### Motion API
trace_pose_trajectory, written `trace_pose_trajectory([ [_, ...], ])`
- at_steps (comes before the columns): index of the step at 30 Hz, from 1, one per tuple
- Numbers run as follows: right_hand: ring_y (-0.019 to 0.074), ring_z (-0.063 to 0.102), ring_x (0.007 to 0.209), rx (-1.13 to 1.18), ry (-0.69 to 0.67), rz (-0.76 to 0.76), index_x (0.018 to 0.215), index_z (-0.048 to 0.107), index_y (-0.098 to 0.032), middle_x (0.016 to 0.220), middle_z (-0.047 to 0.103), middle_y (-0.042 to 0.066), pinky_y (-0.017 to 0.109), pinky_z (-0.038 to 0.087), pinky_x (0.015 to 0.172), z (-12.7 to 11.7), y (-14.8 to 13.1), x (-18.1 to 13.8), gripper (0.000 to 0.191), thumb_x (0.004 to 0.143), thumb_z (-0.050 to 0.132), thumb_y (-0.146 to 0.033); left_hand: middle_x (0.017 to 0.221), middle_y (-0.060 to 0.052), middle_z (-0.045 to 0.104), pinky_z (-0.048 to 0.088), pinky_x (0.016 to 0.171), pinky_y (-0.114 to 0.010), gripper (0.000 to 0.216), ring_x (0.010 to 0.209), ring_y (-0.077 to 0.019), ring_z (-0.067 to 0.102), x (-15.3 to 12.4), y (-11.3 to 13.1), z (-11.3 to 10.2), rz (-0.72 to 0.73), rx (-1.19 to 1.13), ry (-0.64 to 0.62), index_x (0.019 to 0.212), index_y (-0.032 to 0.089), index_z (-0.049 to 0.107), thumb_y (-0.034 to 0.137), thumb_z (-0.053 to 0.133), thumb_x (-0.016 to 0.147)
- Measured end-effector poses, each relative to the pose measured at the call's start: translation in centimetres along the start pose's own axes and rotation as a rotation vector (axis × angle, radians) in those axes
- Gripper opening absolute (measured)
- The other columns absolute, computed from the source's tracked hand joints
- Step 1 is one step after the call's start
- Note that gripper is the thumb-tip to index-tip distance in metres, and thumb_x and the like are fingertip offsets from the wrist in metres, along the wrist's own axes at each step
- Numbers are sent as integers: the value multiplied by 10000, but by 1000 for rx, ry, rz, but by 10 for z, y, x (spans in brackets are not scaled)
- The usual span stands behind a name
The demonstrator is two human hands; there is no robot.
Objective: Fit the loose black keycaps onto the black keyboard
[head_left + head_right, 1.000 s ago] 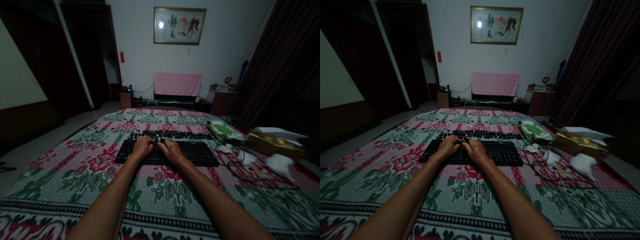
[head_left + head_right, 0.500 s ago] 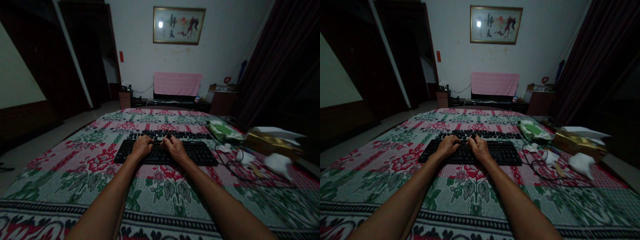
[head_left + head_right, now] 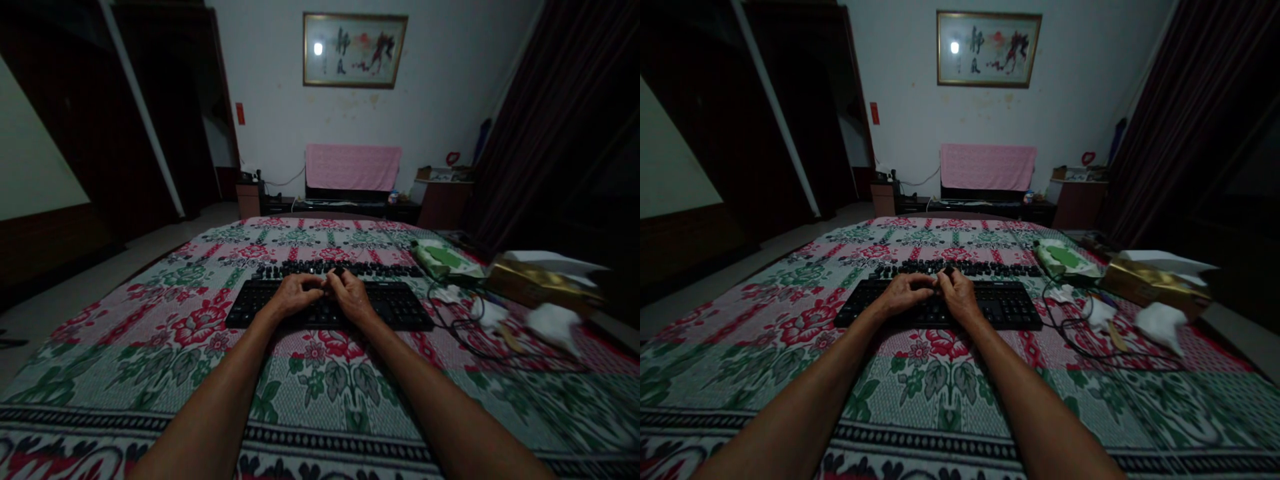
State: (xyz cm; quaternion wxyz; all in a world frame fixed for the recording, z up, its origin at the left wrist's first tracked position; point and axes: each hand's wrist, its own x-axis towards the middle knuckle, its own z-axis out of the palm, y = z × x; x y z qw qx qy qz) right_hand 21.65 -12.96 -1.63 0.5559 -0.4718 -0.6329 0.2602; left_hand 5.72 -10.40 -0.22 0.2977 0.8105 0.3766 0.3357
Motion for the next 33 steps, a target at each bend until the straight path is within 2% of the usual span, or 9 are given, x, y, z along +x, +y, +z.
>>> trace_pose_trajectory([
  [3,140,585,591,17,0,1,801,553,-192,734,645,30,249,462,573,0,0,0,255,839,455,-424,914,-5,717,487,804,-251,303,849,-161,647,1,-6,3,7,-36,-2,990,181,687,241,542,732],
  [7,140,582,587,2,2,5,792,553,-191,697,636,26,238,455,556,1,-1,-1,245,835,462,-415,877,2,723,484,781,-242,280,825,-161,651,2,-11,5,-3,55,23,952,182,699,232,528,736],
  [17,148,586,586,-32,31,4,748,554,-192,653,632,22,242,457,558,2,-2,-1,240,821,471,-405,882,24,717,470,780,-205,265,814,-128,647,-2,0,7,24,204,35,940,213,695,184,520,743],
  [24,150,604,582,78,50,49,815,550,-193,723,643,25,238,465,515,-2,-2,1,273,823,468,-453,934,5,704,466,826,-215,274,869,-130,635,-2,-4,7,11,239,73,963,196,687,158,537,738],
  [33,137,573,599,-174,76,-67,766,598,-166,696,639,37,224,424,565,-16,-6,3,282,834,461,-403,940,-30,666,457,819,-241,258,887,-153,610,1,-5,9,23,426,24,989,216,691,241,551,775],
])
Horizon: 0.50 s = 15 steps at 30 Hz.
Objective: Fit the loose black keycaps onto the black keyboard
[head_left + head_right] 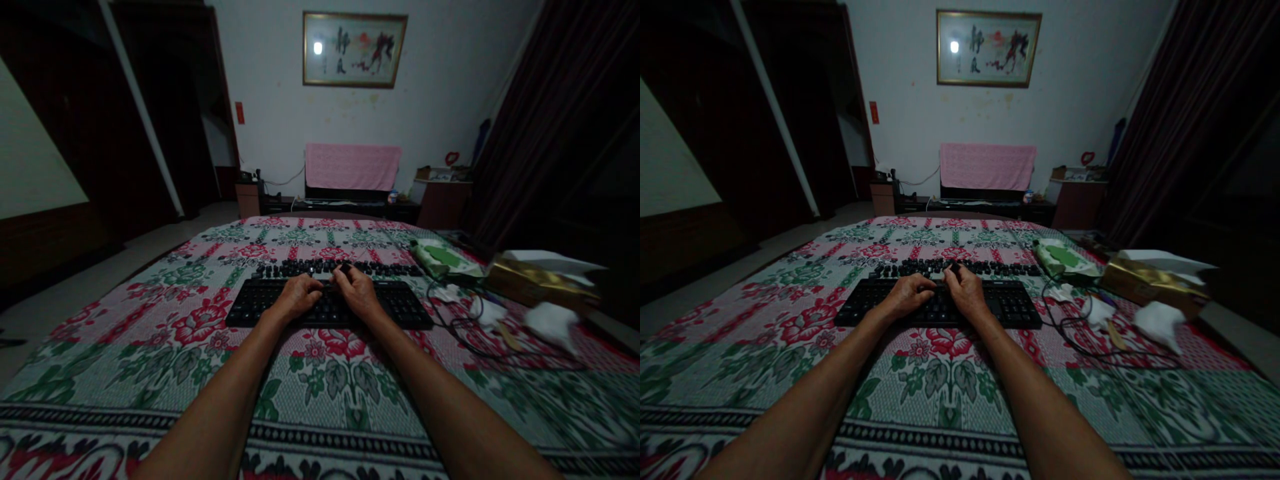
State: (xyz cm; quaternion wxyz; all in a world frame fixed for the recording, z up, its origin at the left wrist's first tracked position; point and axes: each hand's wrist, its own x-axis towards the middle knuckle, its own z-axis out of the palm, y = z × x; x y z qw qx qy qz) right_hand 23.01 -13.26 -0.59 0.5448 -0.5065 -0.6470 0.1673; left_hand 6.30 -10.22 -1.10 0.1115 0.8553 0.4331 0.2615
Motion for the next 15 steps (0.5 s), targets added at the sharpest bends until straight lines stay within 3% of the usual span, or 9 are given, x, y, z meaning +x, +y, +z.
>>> trace_pose_trajectory([
  [15,170,617,682,-171,-39,-47,772,632,-174,739,681,47,239,431,620,-1,10,0,227,813,478,-336,948,-55,652,439,839,-254,286,924,-180,588,6,12,-5,-32,177,-128,1020,233,691,260,496,812],
])
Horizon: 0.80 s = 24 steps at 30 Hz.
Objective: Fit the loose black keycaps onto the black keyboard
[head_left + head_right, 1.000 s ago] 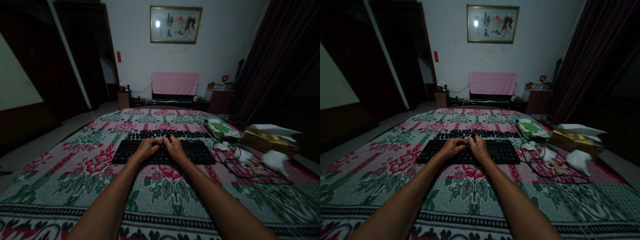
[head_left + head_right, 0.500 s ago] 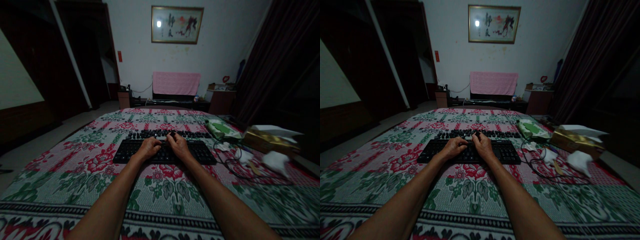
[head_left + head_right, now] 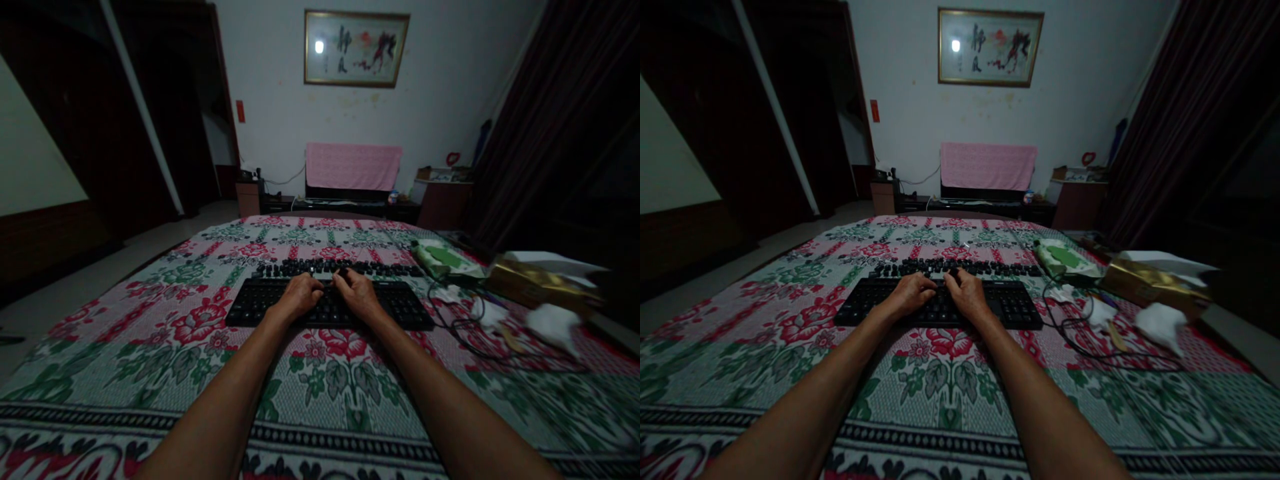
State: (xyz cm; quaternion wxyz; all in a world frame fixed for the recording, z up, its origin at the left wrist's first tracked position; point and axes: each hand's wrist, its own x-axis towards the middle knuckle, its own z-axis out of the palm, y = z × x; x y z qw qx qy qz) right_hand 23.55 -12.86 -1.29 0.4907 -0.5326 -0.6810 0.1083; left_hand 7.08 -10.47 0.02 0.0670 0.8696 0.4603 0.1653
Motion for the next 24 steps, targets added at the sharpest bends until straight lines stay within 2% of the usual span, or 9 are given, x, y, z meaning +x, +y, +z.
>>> trace_pose_trajectory([
  [9,169,608,655,17,-2,14,764,617,-170,722,674,46,239,421,606,-1,0,-1,237,814,475,-354,955,-54,656,446,841,-247,287,928,-181,591,2,-2,0,-9,2,-11,1021,231,693,253,505,805],
  [24,173,608,659,-17,-3,18,754,610,-173,710,671,52,247,422,616,0,2,0,235,827,470,-348,947,-66,661,450,828,-265,258,914,-190,599,3,-3,5,-44,-41,45,968,205,703,238,504,806],
])
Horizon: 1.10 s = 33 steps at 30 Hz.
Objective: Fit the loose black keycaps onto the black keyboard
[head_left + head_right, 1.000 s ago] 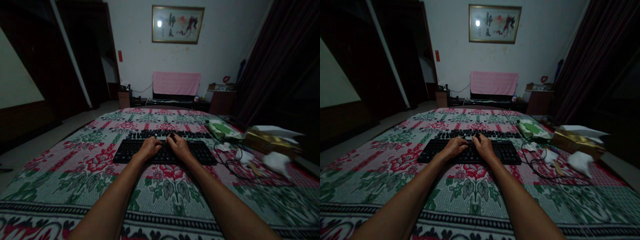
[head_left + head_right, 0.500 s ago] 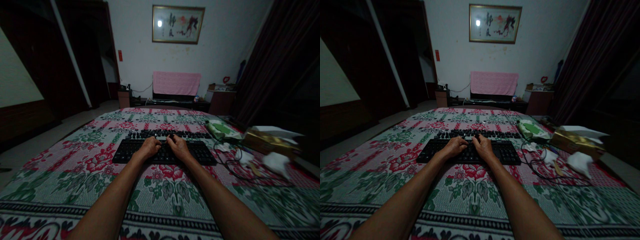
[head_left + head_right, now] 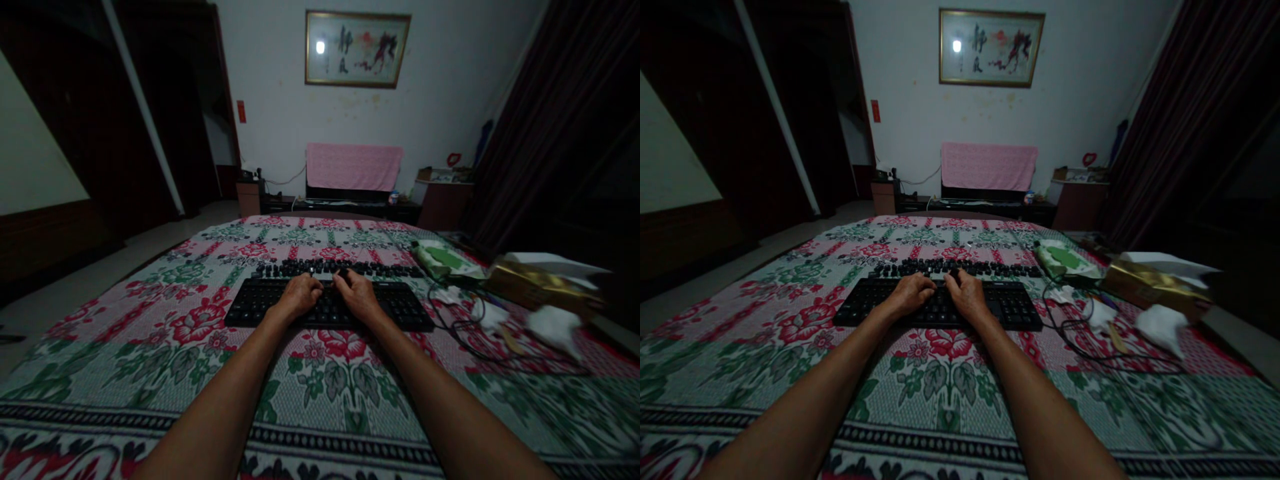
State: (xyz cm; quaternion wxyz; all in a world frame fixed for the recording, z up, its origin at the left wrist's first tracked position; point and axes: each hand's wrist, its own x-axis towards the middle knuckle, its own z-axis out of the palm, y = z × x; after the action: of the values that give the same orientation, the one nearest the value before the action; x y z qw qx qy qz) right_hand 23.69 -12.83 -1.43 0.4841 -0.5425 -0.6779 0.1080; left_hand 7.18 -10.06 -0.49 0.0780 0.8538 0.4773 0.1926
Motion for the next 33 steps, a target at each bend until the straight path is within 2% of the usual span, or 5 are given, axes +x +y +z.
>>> trace_pose_trajectory([
  [6,174,619,669,23,-4,21,747,618,-174,730,686,55,249,425,618,0,-1,0,234,824,476,-344,970,-16,686,445,846,-233,253,919,-149,608,2,-8,4,-16,-194,22,991,225,689,248,518,807],
  [13,173,612,669,24,-3,12,757,629,-174,726,681,47,247,419,609,-1,-2,0,216,806,488,-330,981,-49,676,446,847,-250,268,929,-170,606,1,-4,4,-5,-81,18,998,217,699,244,521,800],
  [19,155,596,651,85,4,3,769,630,-167,712,670,31,236,422,617,-3,-3,0,232,799,494,-353,957,-27,675,442,828,-232,276,908,-152,601,1,-6,5,19,-83,15,1021,249,690,257,506,816],
  [25,156,598,660,129,-10,26,766,628,-166,706,663,29,237,428,627,-2,-3,0,243,803,486,-359,927,-62,667,445,806,-251,255,879,-170,602,2,-5,7,35,-38,34,940,211,717,224,498,809],
  [33,154,588,644,145,-1,4,745,629,-167,703,658,34,234,434,600,-1,-3,0,259,798,490,-379,862,-49,654,436,790,-244,244,866,-169,584,1,-1,2,57,37,4,885,217,720,218,493,796],
])
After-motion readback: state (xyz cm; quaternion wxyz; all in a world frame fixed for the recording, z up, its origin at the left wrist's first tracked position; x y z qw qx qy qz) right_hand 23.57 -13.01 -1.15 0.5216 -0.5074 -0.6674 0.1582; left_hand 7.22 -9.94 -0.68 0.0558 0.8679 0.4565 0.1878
